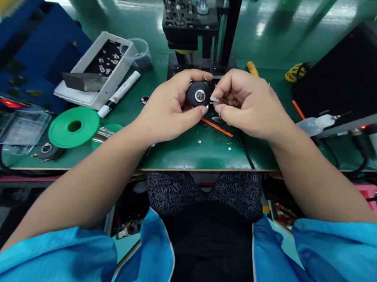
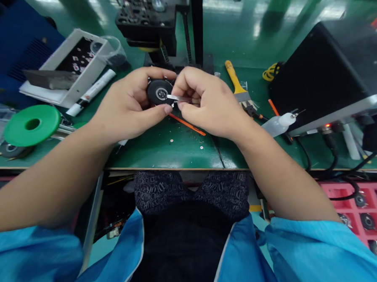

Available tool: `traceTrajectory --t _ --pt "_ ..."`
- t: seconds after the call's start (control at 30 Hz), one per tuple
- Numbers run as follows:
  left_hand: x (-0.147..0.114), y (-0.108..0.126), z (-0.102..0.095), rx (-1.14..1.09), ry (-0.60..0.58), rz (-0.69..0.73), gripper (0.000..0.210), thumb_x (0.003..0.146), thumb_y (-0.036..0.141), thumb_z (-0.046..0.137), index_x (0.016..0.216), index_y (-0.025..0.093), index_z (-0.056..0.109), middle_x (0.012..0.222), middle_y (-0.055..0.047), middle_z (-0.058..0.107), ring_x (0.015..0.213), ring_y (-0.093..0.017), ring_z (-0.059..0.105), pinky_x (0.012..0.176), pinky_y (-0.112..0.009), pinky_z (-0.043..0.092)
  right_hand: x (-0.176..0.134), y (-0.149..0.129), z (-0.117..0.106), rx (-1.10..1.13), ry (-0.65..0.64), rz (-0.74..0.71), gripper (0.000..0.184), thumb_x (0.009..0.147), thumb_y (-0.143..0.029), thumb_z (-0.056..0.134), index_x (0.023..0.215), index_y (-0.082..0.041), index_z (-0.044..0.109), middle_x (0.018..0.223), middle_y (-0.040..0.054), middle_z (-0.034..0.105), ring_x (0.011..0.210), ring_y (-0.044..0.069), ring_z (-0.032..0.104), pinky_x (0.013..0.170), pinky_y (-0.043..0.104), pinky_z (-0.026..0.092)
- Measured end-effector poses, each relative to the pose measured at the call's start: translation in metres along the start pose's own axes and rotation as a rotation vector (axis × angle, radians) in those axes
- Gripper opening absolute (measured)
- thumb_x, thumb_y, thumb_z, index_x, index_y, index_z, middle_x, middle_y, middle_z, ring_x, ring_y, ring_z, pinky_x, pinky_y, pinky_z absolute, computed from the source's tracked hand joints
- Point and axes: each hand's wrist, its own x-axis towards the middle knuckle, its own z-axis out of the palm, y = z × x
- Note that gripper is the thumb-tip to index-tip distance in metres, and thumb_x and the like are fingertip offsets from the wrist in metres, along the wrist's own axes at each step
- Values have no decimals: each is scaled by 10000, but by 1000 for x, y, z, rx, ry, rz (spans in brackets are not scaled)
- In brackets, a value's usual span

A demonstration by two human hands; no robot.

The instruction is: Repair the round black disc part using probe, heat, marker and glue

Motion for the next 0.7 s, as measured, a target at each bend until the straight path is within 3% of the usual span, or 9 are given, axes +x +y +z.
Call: traceTrajectory --t 0.1,0.37,0.57,0.7 --pt "1 -2 -1 -15 12 -1 713 993 664 856 1546 266 647 1562 -135 743 1315 -384 799 1057 -536 736 0 -2 1 -13 19 -13 194 920 -61 725 936 -239 650 885 -27 665 784 141 597 788 323 576" --pt "1 -8 0 -55 -7 25 680 986 598 864 1552 281 661 1503 -123 769 1242 -367 812 1003 -522 756 -3 -2 1 -141 60 -14 109 1049 -245 727 1009 -252 625 937 -4 650 886 191 630 914 393 625" --pt "0 -2 1 -44 -13 9 660 1006 600 834 1564 302 644 1538 -121 761 1304 -369 807 1076 -539 741 -2 1 2 -156 19 -25 124 1003 -218 729 1011 -262 613 988 7 686 856 189 624 850 374 583" --pt "-1 6 3 37 -1 -24 621 1050 592 761 1581 298 627 1609 -137 735 1402 -372 779 1149 -548 715 -2 -2 0 -205 -5 -36 134 1033 -292 738 1027 -272 605 977 5 693 862 205 637 836 376 563"
